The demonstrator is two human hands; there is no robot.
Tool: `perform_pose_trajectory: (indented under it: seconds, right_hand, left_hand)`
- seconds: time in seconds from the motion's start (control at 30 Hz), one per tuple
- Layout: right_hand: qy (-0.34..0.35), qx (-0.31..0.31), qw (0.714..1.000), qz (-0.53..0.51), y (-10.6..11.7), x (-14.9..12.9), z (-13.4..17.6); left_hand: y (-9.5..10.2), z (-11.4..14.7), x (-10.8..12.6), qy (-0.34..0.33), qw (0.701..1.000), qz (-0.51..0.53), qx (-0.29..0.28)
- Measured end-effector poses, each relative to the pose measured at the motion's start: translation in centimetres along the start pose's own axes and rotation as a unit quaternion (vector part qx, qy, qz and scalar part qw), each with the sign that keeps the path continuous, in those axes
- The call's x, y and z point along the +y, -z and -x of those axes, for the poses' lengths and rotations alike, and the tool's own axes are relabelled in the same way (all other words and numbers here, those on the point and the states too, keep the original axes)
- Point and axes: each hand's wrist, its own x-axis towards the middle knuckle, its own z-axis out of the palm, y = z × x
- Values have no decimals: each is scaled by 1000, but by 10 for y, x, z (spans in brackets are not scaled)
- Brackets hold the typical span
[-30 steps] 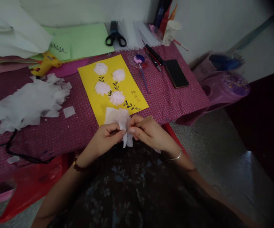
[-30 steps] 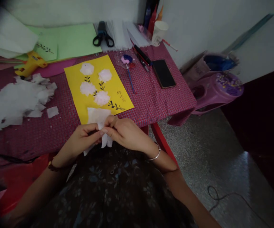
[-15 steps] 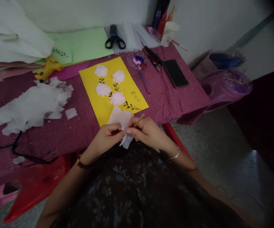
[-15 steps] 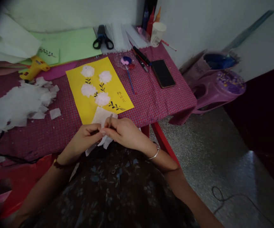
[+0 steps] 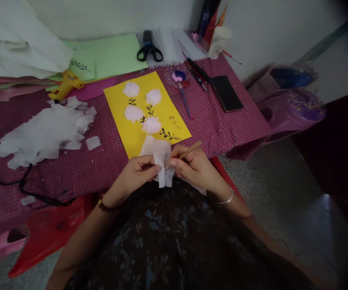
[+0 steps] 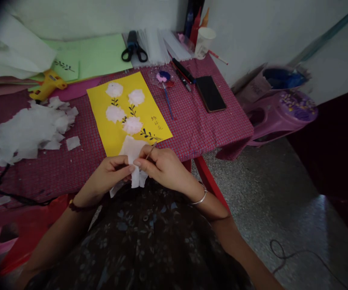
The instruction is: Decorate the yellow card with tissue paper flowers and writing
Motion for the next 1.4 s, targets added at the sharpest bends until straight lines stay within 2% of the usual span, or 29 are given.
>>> perform_pose_trajectory:
  seconds: [0.07,0.27,0.4,0.5,0.67,0.77,0.83,0.97,1.13,1.3,1.4]
  right_hand:
    - [-5,9,1000,4,-1,-1,0]
    - [-8,-50,999,16,-6,-3,-1]
    - [1,-65,998,20,-7,-4,0]
    - [1,-53,998,13,-4,-6,2]
    - [9,-5,1000,-7,3,-11,5]
    - [8,33,998,-53,5,-12,7]
    - [3,38,996,-81,6,-12,8]
    - [7,-3,995,-100,5,-13,10]
    - [21,-65,995,-68,1,-19,8]
    - [13,-50,998,-21,2,-18,7]
    - [22,-45,998,-34,2,-16,7]
  left_hand:
    - [0,0,0,3,1000,4,-6]
    - [0,-2,-10,4,999,26,34]
    - [2,-3,-15,15,998,45,42]
    - [5,-3,-16,27,997,56,36]
    - [10,0,-11,17,997,76,-15]
    - [11,0,-9,14,997,80,-13]
    - [10,0,-10,10,996,84,-7]
    - [8,-1,-14,4,996,87,4]
    - [5,-1,-17,6,995,92,26]
    - [6,-3,-18,16,993,116,16]
    - [6,-3,-18,20,993,114,17]
